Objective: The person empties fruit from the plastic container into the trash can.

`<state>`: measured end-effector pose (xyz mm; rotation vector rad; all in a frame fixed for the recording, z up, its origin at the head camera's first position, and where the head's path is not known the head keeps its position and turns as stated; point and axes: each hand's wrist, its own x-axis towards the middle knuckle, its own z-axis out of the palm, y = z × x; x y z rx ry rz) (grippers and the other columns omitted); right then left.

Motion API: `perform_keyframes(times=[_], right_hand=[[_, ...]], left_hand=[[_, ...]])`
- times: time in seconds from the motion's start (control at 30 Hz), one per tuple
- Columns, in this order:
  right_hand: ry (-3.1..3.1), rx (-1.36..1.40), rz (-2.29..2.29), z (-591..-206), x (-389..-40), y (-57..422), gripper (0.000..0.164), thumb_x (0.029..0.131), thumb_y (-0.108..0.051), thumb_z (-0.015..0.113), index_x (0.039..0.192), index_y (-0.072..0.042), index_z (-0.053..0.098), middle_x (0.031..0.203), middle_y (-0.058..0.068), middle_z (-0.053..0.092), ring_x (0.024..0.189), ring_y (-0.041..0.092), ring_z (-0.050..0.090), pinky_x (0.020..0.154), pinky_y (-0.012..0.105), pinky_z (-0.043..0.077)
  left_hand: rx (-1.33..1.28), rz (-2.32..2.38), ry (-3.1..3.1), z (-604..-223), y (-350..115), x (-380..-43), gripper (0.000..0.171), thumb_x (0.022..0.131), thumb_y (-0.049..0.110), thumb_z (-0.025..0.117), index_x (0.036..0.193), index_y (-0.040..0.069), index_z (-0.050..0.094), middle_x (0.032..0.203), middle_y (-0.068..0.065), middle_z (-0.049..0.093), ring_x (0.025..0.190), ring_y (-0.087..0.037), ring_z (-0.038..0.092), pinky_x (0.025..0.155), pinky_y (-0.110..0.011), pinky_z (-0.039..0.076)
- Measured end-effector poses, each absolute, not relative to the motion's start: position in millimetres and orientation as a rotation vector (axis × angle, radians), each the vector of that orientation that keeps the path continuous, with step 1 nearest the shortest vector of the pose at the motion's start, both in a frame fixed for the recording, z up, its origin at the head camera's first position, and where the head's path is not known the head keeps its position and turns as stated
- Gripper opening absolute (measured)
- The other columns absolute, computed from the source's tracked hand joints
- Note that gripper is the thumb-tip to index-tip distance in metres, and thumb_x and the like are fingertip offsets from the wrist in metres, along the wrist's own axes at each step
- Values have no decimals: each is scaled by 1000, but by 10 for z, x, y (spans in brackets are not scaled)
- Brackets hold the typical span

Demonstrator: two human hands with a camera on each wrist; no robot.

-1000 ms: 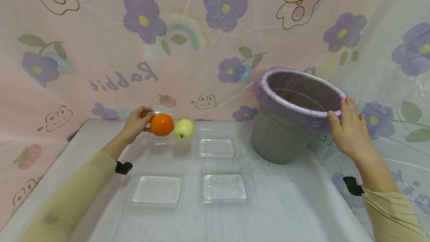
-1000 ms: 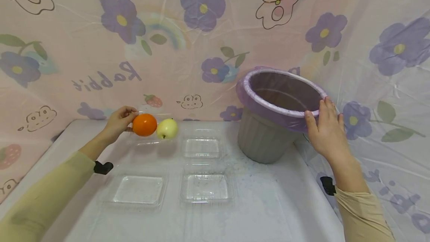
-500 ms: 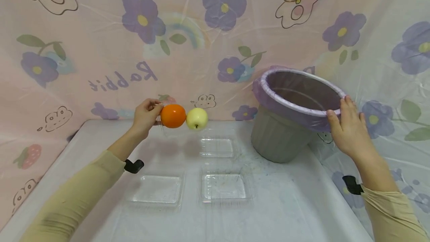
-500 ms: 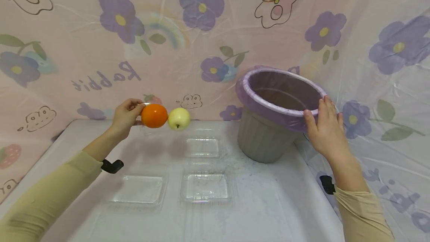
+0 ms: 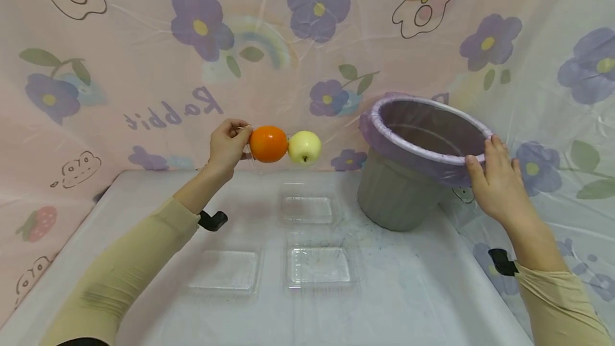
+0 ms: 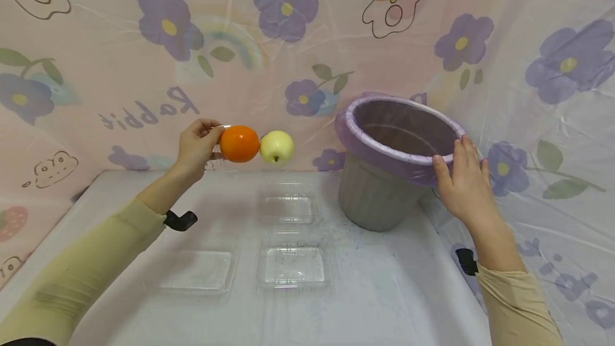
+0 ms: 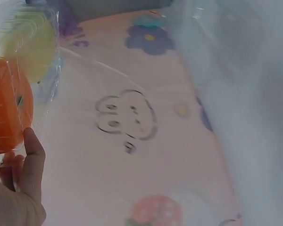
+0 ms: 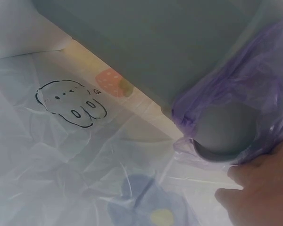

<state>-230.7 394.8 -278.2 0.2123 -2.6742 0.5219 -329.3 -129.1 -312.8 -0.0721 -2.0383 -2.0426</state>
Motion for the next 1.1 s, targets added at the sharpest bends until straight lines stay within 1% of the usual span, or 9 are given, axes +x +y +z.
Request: perform_keyframes(times=[0.17,0.37,0.57,0.83,0.97,1.1], right_hand=[[-2686,212,511,-2771,-2310,3945,80,113,-46,21,156,20,8,165,39,1,153,58,0,118,75,-9],[-2690,214,511,-2763,-2309,3946,80,113,-46,21,156,20,8,165,39,1,153,58,-1,118,75,-9],[-2685,216,512,-2773,-2312,3955,79,113,-46,21,156,20,8,165,39,1,152,58,0,118,75,-9],[-2702,214,508,-2760,-2302,3953,79,114,-46,20,156,20,7,165,39,0,153,57,-2,117,75,-10],[-2717,217,500,-2747,-2301,3951,79,114,-45,20,156,20,7,165,39,-1,153,57,-4,117,75,-10],[-2730,219,495,-2738,-2299,3946,78,114,-45,20,156,20,6,165,39,-1,153,56,-4,117,76,-10]], left_hand=[[-104,-2065,-1965,-2924,-1104,-3338,13,101,16,68,112,9,63,91,-2,60,85,-14,60,59,-25,61],[-129,-2107,-1879,-2682,-882,-3378,9,100,13,68,108,10,65,89,-2,60,85,-14,60,59,-27,62],[-164,-2140,-1794,-2455,-654,-3420,7,98,9,68,105,10,66,87,-2,59,82,-14,59,55,-26,60],[-280,-2181,-1708,-2154,-333,-3475,7,98,4,66,104,6,65,85,-4,57,78,-14,57,52,-30,60],[-322,-2177,-1701,-2054,-162,-3504,8,97,4,65,104,5,65,84,-3,57,75,-12,56,49,-28,58],[-341,-2163,-1706,-1982,13,-3537,8,97,3,65,104,5,64,83,-3,57,69,-12,55,47,-27,57]])
